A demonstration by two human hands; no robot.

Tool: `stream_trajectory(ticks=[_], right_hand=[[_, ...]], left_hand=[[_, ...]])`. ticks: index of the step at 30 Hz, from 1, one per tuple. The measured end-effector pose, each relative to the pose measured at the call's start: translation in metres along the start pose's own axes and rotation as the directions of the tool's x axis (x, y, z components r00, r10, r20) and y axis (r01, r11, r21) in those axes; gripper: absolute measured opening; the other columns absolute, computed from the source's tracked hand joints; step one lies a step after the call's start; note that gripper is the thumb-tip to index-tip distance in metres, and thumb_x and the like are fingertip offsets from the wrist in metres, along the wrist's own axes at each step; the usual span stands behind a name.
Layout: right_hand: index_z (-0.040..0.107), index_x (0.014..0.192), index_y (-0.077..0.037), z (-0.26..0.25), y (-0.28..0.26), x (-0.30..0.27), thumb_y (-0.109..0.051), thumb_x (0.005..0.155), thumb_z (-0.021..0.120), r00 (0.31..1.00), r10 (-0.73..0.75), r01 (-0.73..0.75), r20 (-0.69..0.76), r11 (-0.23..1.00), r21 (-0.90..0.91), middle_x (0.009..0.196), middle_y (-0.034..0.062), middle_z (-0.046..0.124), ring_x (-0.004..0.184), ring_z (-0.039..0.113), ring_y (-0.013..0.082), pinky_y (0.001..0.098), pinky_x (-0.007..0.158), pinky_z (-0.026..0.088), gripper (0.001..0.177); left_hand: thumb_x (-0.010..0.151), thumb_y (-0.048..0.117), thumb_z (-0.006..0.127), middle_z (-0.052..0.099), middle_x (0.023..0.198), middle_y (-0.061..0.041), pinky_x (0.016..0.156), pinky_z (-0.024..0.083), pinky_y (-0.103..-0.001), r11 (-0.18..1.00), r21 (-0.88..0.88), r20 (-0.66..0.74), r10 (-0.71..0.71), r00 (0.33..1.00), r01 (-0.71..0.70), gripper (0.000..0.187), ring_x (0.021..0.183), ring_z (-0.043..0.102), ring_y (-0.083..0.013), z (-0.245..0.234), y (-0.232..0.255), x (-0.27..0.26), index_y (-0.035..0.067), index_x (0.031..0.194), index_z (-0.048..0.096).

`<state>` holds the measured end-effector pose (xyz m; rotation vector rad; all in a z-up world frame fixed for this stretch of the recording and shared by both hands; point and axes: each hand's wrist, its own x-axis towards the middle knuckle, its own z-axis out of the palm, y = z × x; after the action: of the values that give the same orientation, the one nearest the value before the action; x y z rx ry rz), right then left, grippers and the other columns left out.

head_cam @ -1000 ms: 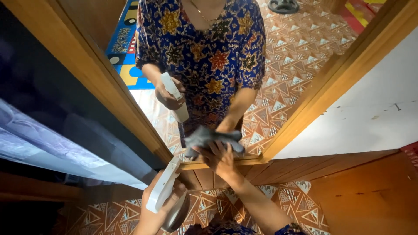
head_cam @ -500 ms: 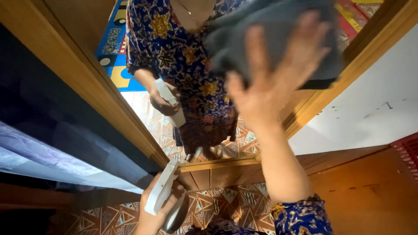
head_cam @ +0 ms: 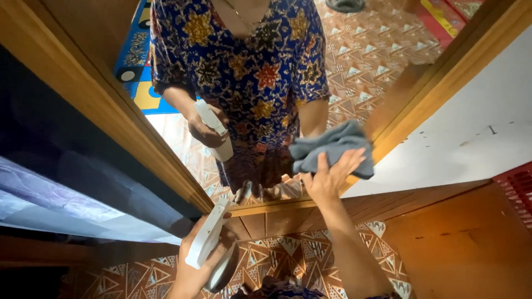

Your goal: The person sprays cleaner onto a wall-mounted mirror and then wipes it with a cloth.

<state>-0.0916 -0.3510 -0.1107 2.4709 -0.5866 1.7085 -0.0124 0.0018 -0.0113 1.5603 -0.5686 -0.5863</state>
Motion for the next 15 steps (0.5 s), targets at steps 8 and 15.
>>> stream_trajectory(ticks=[8,15], right_hand=[[0.059,0.126,-0.013,0.049,0.007,-0.146,-0.044,0.086,0.069,0.945,0.125,-0.133,0.303,0.991,0.007,0.136,0.0348,0.03,0.145,0.01,0.0693,0.0834,0.116,0.005,0.051],[0.061,0.128,-0.009,0.049,-0.006,-0.195,-0.04,0.089,0.072,0.916,0.144,-0.178,0.375,0.982,0.057,0.137,0.0385,0.032,0.141,0.016,0.0698,0.0766,0.118,0.01,0.051]], left_hand=[[0.082,0.007,0.076,0.076,0.089,-0.009,0.079,0.057,-0.03,1.0,-0.015,0.033,0.024,0.999,-0.024,0.05,0.085,0.072,-0.0156,0.005,0.005,-0.002,0.002,0.13,0.064],[0.082,0.009,0.076,0.078,0.089,-0.011,0.08,0.058,-0.031,1.0,0.009,0.036,0.014,0.999,-0.015,0.051,0.084,0.073,-0.0164,0.002,-0.001,-0.006,0.001,0.131,0.064]])
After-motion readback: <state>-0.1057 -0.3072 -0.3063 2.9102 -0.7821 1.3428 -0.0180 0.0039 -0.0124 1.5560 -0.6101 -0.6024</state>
